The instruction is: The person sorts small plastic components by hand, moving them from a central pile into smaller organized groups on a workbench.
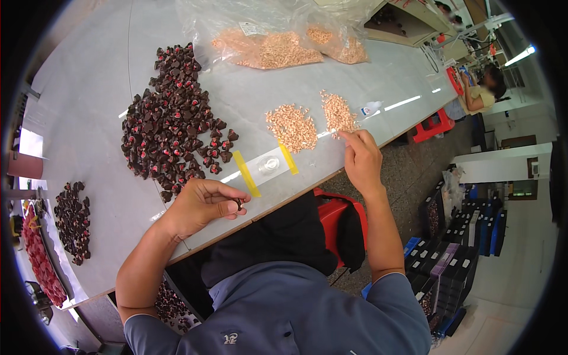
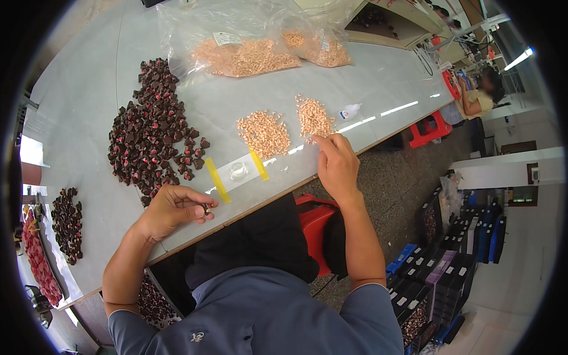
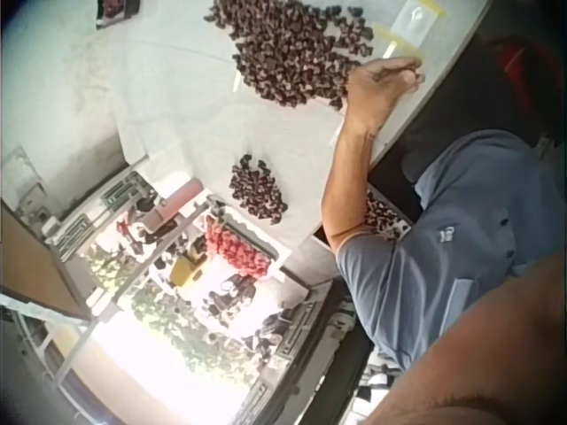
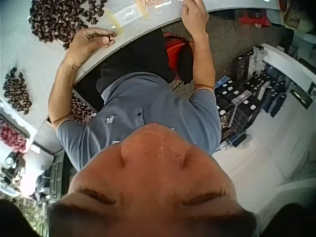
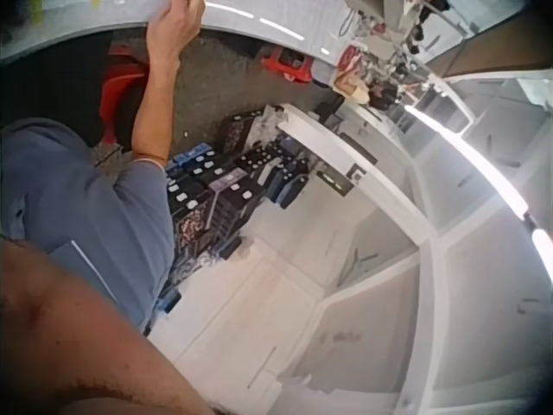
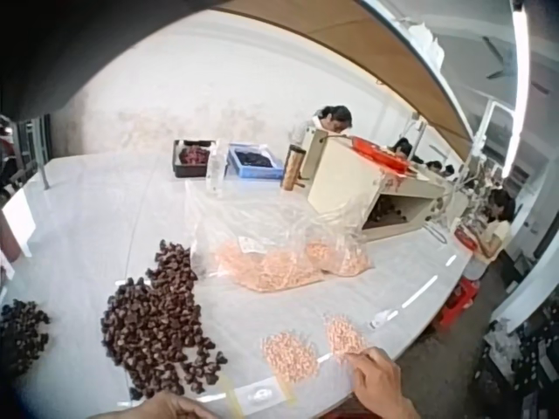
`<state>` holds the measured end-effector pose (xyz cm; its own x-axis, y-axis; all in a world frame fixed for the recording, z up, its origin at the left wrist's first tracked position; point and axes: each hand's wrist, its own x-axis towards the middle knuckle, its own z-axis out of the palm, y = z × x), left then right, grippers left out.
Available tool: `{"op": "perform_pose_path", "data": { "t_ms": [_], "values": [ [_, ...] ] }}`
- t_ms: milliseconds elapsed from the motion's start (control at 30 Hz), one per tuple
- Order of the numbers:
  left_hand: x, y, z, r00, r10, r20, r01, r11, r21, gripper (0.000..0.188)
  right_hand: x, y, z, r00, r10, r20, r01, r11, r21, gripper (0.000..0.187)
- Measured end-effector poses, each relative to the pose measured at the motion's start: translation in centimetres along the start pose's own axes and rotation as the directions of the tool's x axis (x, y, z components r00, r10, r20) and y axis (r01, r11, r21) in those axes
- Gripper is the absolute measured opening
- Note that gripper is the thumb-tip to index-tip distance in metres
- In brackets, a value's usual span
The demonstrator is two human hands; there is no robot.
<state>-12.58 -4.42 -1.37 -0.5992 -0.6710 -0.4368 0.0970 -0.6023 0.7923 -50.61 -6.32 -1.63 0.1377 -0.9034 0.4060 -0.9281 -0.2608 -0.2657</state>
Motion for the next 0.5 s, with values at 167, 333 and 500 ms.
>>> {"op": "perform_pose_path", "data": {
  "t_ms": [167, 333, 500],
  "values": [
    [0.13, 0.04, 0.10, 1.000, -0.005, -0.007, 0.005, 1.000, 0.001, 0.020, -0.04, 0.24, 0.52, 0.996, 0.086, -0.022, -0.085, 0.994, 0.075, 0.018],
    [0.09, -0.06, 0.08, 1.000, 0.000, 0.000, 0.000, 1.000, 0.001, 0.020, 0.47, -0.30, 0.60, 0.979, 0.203, 0.030, -0.204, 0.977, 0.067, 0.012],
    [-0.12, -0.09, -0.07, 1.000, -0.012, -0.002, 0.012, 1.000, 0.007, 0.021, 0.67, -0.44, 0.74, 0.971, 0.225, 0.082, -0.230, 0.972, 0.047, 0.012]
  ]
}}
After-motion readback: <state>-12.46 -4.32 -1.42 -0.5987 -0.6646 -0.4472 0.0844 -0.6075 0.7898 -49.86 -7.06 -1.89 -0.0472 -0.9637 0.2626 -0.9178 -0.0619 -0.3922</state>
